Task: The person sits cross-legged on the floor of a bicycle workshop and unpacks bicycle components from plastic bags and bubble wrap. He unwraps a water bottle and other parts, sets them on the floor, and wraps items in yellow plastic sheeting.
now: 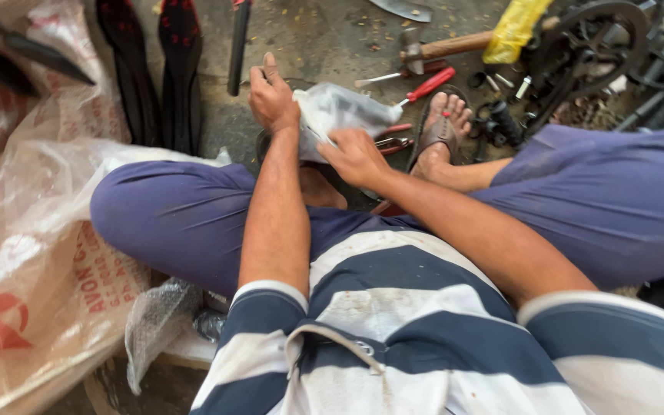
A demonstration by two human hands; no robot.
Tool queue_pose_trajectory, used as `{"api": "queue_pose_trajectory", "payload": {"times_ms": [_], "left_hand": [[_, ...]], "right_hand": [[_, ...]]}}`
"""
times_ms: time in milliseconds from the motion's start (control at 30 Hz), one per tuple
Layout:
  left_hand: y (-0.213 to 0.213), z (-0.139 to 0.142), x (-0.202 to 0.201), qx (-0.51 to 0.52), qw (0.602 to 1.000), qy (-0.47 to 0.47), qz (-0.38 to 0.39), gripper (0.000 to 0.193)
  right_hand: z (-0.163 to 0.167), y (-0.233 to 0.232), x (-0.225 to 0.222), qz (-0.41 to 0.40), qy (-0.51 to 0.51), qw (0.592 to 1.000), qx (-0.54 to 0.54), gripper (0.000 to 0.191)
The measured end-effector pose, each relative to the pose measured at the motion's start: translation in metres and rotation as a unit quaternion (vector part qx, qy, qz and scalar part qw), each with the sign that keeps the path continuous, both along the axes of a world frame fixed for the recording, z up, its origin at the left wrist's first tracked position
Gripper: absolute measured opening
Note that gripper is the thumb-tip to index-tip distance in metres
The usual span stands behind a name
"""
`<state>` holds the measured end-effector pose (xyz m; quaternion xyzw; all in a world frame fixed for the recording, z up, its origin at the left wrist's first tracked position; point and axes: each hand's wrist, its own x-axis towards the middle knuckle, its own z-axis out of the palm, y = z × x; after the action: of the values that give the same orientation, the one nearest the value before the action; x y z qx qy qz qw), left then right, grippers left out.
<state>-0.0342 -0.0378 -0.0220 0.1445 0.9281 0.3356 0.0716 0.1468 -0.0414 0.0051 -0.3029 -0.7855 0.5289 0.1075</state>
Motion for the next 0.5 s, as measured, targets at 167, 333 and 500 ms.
{"api": "queue_pose_trajectory", "payload": {"times_ms": [167, 333, 500], "left_hand": [[0.001, 0.002, -0.021, -0.037, 0.993, -0.042, 0.107, 0.06], [0.001, 0.02, -0.018, -0.033, 0.983, -0.141, -0.112, 0.053], [-0.026, 0.044, -0.012, -0.069, 0.923, -0.03, -0.378, 0.072]], "right_hand": [[0.032, 0.006, 0.043, 0.025, -0.056, 0.997, -0.046, 0.042], [0.038, 0.031, 0.043, -0.068, -0.077, 0.976, -0.19, 0.033], [0.038, 0.046, 0.038, -0.105, -0.045, 0.981, -0.154, 0.023]]}}
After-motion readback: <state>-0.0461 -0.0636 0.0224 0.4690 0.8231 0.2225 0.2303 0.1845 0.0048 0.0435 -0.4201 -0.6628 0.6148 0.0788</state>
